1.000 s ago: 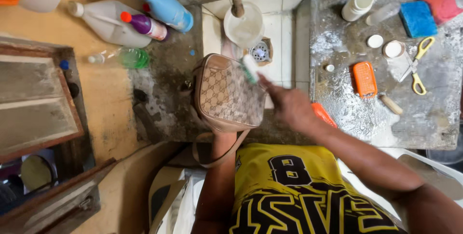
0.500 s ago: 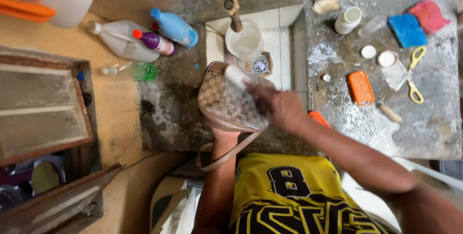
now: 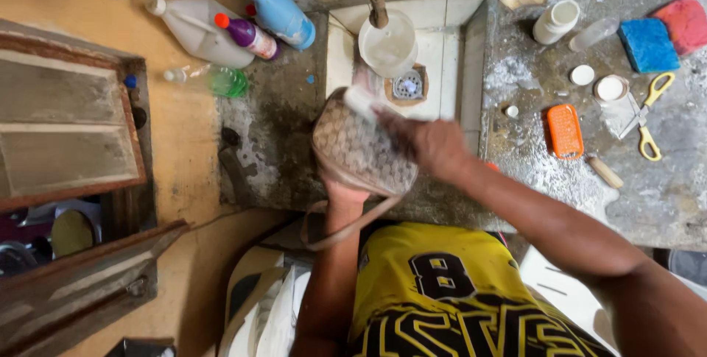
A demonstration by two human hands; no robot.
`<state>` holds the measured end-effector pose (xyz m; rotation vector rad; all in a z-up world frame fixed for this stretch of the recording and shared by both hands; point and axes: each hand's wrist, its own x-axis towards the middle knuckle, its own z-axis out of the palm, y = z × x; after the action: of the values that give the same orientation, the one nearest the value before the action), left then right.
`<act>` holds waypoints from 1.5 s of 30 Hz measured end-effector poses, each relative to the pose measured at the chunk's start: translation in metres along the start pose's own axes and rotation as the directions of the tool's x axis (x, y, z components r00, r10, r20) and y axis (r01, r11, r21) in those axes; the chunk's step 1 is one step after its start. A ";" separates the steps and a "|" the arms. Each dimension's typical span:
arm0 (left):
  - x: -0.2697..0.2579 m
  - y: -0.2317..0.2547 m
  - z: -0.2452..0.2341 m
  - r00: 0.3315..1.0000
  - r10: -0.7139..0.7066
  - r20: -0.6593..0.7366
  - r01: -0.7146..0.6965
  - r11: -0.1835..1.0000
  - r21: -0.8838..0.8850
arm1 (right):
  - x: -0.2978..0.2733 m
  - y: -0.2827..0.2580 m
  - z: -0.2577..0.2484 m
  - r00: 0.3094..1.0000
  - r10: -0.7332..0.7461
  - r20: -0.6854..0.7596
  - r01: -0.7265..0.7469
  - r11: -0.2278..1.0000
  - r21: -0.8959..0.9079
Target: The person cleans a small brown patterned bag by scrubbing the exterior with a brush and soap over a sink, wiping it with a white cloth, and applying liquid from a purple bottle.
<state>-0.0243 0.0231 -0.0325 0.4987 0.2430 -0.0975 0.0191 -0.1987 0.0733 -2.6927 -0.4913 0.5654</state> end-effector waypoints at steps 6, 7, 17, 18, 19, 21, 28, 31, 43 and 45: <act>-0.010 0.008 -0.005 0.973 -0.018 0.231 0.028 0.999 -0.040 | 0.018 0.006 0.000 0.920 -0.261 -0.293 0.267 0.964 -0.021; -0.016 0.006 0.000 0.987 0.001 0.159 -0.002 1.000 0.006 | 0.031 0.016 -0.007 0.983 -0.131 -0.128 0.127 0.991 -0.037; -0.022 0.020 -0.014 0.996 -0.032 -0.081 0.029 0.999 -0.033 | 0.200 0.107 0.056 0.956 0.240 0.168 -0.205 0.958 -0.201; -0.015 0.020 -0.013 0.996 -0.039 -0.079 0.035 0.998 -0.044 | 0.215 0.118 0.058 0.960 0.235 0.153 -0.203 0.958 -0.201; -0.017 0.023 -0.009 0.996 -0.046 -0.082 0.042 0.998 -0.046 | 0.222 0.125 0.059 0.963 0.231 0.137 -0.201 0.959 -0.201; 0.003 0.025 0.000 0.999 -0.008 -0.052 0.004 0.997 -0.076 | 0.210 0.135 0.048 0.986 0.153 -0.071 -0.150 0.988 0.048; 0.000 0.017 -0.004 0.997 -0.066 -0.041 0.063 0.996 -0.070 | 0.073 0.019 0.007 0.968 0.164 0.191 -0.225 0.906 0.358; -0.001 0.013 -0.015 0.946 -0.138 0.295 0.195 0.965 -0.173 | 0.023 -0.033 0.000 0.964 -0.240 -0.111 0.264 0.890 0.371; 0.003 -0.012 -0.010 0.967 -0.255 0.024 0.256 0.965 -0.064 | 0.028 -0.004 0.005 0.995 -0.018 -0.098 0.030 0.993 0.118; 0.011 -0.012 -0.019 0.966 -0.239 0.102 0.252 0.957 -0.145 | 0.003 -0.025 0.005 0.850 -0.287 -0.442 0.399 0.898 0.184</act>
<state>-0.0196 0.0219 -0.0567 0.3046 0.2281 -0.3388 0.0127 -0.1742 0.0777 -2.2899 -0.7024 -0.0357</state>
